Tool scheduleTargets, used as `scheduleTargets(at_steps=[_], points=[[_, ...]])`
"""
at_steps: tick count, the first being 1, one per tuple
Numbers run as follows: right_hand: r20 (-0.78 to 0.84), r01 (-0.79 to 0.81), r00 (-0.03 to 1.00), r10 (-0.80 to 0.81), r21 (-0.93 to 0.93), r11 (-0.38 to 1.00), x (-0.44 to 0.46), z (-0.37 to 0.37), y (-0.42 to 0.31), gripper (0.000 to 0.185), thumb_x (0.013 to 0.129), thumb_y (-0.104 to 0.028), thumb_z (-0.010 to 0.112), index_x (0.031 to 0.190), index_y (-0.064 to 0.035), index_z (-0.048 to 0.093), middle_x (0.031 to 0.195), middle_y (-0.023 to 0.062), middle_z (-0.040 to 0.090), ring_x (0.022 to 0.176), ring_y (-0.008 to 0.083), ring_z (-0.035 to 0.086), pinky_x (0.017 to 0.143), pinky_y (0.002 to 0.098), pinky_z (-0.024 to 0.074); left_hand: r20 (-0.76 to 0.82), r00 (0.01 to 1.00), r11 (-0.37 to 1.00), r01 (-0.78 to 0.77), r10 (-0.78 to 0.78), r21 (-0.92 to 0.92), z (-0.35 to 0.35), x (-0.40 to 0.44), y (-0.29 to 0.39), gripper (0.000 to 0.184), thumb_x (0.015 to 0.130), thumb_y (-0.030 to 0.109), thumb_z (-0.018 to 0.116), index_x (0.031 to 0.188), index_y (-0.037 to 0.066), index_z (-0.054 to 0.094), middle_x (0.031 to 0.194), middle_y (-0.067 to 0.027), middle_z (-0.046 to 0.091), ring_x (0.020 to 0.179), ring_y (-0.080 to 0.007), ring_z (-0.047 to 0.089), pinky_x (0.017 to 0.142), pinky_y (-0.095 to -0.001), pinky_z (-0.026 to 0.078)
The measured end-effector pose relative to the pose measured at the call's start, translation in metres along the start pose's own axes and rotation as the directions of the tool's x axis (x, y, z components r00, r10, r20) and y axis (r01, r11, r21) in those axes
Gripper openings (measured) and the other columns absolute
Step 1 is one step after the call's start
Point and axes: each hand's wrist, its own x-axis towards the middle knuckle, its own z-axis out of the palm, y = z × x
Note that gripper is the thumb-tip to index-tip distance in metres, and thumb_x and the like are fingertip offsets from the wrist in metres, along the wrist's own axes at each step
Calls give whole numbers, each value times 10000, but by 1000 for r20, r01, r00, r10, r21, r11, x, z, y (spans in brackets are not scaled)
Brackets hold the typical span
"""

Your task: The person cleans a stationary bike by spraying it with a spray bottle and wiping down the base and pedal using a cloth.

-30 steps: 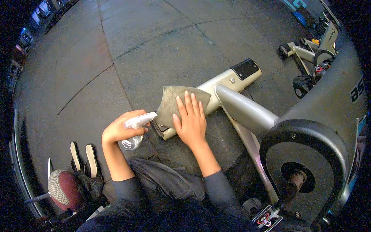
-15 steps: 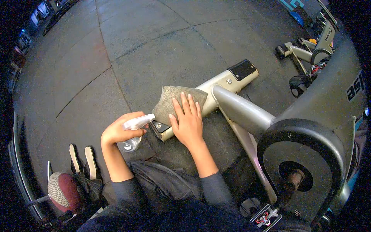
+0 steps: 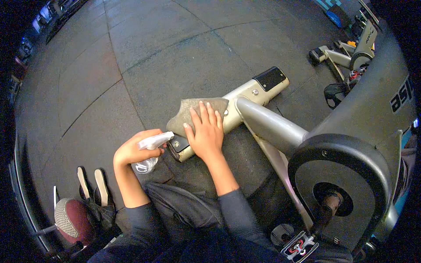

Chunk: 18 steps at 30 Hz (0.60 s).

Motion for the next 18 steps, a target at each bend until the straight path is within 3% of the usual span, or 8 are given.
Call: scheduleTargets(at_steps=[3,4,7,8,9,11,12,18], points=[[-1,-43,999,43,-14,999,-30,-4,-8,544,952,-364,520,1432,-112,470,1531,170,370,1419,346,333,1153,498,249,-1,1000,998,-20,20,55,2,1,-2,270,747,87,679,1004,32,618,887,-65,656,839,-172,623,766,-313,500],[35,-74,997,75,-10,997,-41,-6,-10,589,981,-364,474,1501,-109,367,1577,165,291,1454,339,279,1167,502,226,-7,999,997,-31,31,64,1,0,-1,270,746,88,681,1002,31,618,883,-65,654,833,-170,623,760,-313,501],[3,-109,994,109,25,994,-72,2,-2,618,996,-382,441,1523,-84,315,1606,146,239,1478,321,238,1175,497,212,-21,998,995,-54,56,84,2,-1,-2,267,745,89,682,998,32,618,875,-65,649,825,-166,620,749,-310,501],[23,-126,992,125,108,986,-78,4,3,635,1010,-393,407,1541,-74,268,1621,141,199,1495,312,198,1183,552,135,-26,997,993,-66,69,93,3,-1,-2,264,745,89,682,995,33,620,871,-65,646,823,-164,618,744,-309,499],[20,-128,992,127,106,986,-81,3,4,635,1010,-393,407,1541,-74,268,1621,141,199,1495,312,198,1183,552,135,-24,997,993,-70,72,94,4,-1,-1,264,745,89,682,995,33,620,871,-65,646,823,-164,618,744,-309,499],[63,-155,985,164,-126,980,-84,2,5,640,1015,-400,387,1550,-78,248,1623,156,184,1501,318,172,1171,612,39,-36,998,998,-48,50,32,6,-1,0,224,744,79,674,952,22,615,834,-101,606,783,-233,592,721,-341,474],[58,-192,979,197,-78,978,-83,4,3,652,1015,-401,374,1553,-62,226,1624,167,170,1505,322,154,1147,650,-31,-34,998,998,-49,50,33,6,0,0,224,744,79,674,952,22,615,834,-101,606,783,-233,592,721,-341,474],[-59,-348,936,346,-14,938,-69,9,10,677,1011,-369,379,1540,9,191,1624,196,137,1501,355,146,1169,612,45,1,1000,1000,3,-3,20,2,-3,-1,242,748,87,683,978,44,624,867,-50,640,811,-152,599,740,-302,493]])
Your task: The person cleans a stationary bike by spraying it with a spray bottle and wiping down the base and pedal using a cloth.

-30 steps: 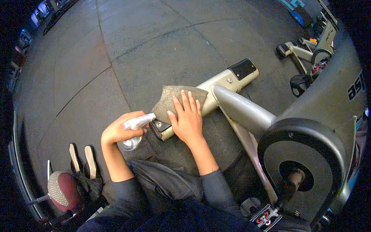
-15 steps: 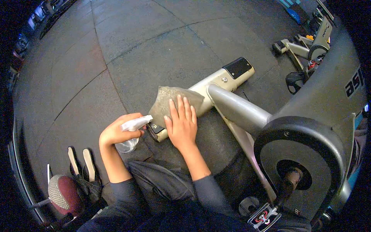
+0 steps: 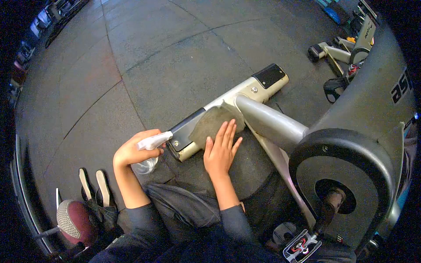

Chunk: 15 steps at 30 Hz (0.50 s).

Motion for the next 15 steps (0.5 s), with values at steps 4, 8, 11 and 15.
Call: scheduleTargets(at_steps=[4,8,11,15], points=[[-65,37,997,-38,-14,999,24,-6,10,667,992,-330,431,1508,51,246,1591,250,191,1475,403,194,1182,551,156,-16,999,999,-29,29,-18,4,3,3,215,742,88,670,936,17,608,835,-86,626,795,-193,603,716,-331,479],[-129,172,975,-180,-76,982,47,-8,7,623,959,-312,490,1448,56,369,1512,293,326,1406,439,321,1168,519,236,0,1000,1000,2,-2,5,3,5,5,235,742,87,671,950,4,600,843,-96,632,805,-202,616,724,-337,487],[-145,237,958,-247,-86,968,72,-4,7,597,930,-319,532,1400,39,448,1457,301,402,1359,441,392,1151,505,285,-2,1000,1000,-15,15,11,5,6,5,237,746,87,677,954,3,603,842,-96,633,801,-208,619,719,-339,491],[-118,230,962,-246,-129,965,101,6,-3,557,899,-346,560,1324,15,550,1423,310,436,1350,430,406,1156,480,284,6,1000,999,10,-10,42,5,8,8,233,748,84,680,953,5,606,844,-98,639,793,-213,626,710,-341,495]])
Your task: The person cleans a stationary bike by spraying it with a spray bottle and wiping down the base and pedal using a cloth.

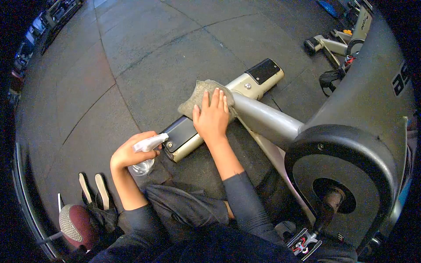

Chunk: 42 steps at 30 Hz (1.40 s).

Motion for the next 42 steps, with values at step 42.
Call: scheduleTargets(at_steps=[42], points=[[133,-110,989,58,422,900,-125,-20,-39,644,958,-235,458,1518,2,245,1582,308,117,1448,516,141,1174,559,162,-31,997,997,-64,66,46,-1,-2,-7,225,744,107,683,929,7,604,838,-122,621,789,-262,605,717,-354,478]])
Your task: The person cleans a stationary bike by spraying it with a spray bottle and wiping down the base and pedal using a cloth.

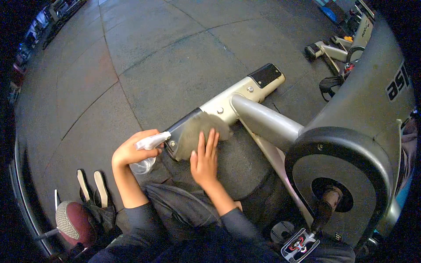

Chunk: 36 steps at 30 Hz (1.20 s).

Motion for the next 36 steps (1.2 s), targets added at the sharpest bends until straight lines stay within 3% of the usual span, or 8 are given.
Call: scheduleTargets(at_steps=[2,5,7,14,21,25,33,36], points=[[147,-262,962,229,282,923,-33,17,-15,672,993,-231,424,1472,150,146,1520,433,20,1422,580,78,1170,547,158,14,1000,999,2,-1,-50,0,0,1,230,749,98,680,945,4,606,841,-115,628,793,-250,612,715,-354,483],[246,-360,926,285,354,863,-35,28,-24,722,1021,-302,401,1464,177,92,1509,448,-20,1428,574,37,1176,527,140,3,1000,999,-17,17,-44,1,-1,2,238,753,92,681,962,3,610,847,-107,635,799,-235,621,719,-350,489],[207,-552,825,525,489,675,-10,22,-43,817,1031,-397,389,1462,184,9,1506,449,-69,1446,540,-19,1186,515,92,15,1000,999,8,-7,-45,-2,-1,6,242,753,91,683,967,4,612,849,-105,637,801,-229,623,724,-349,491],[207,-660,731,650,457,596,29,15,-32,896,1031,-470,380,1446,191,-60,1505,444,-82,1449,524,-41,1193,495,67,2,998,998,64,-64,-28,-1,-1,9,234,749,96,687,951,7,609,848,-110,636,802,-239,622,726,-344,488],[156,-295,948,277,108,949,-21,-10,-30,575,985,-332,514,1414,28,381,1447,403,222,1215,561,432,1013,544,379,19,999,998,41,-40,-42,0,1,2,233,740,102,693,933,4,607,840,-118,628,798,-245,613,716,-355,484],[332,-264,906,264,-47,963,-39,-22,-58,515,980,-392,504,1321,-5,497,1284,328,417,1070,489,522,920,535,416,6,1000,999,-13,13,-40,1,2,-1,244,738,108,698,938,4,605,833,-118,619,797,-253,610,715,-356,481],[223,-248,927,301,-237,939,23,-40,-40,538,983,-360,490,1407,-31,447,1050,212,610,920,389,625,845,493,463,4,1000,1000,19,-19,-19,0,0,5,235,739,91,677,946,6,605,839,-118,615,795,-257,605,716,-354,480],[234,-239,919,316,-307,921,33,-45,-37,598,978,-363,507,1456,-23,391,947,179,641,846,365,650,807,465,478,12,1000,1000,-4,4,-3,-2,0,1,243,747,99,668,977,33,623,859,-69,639,818,-166,604,744,-319,491]])
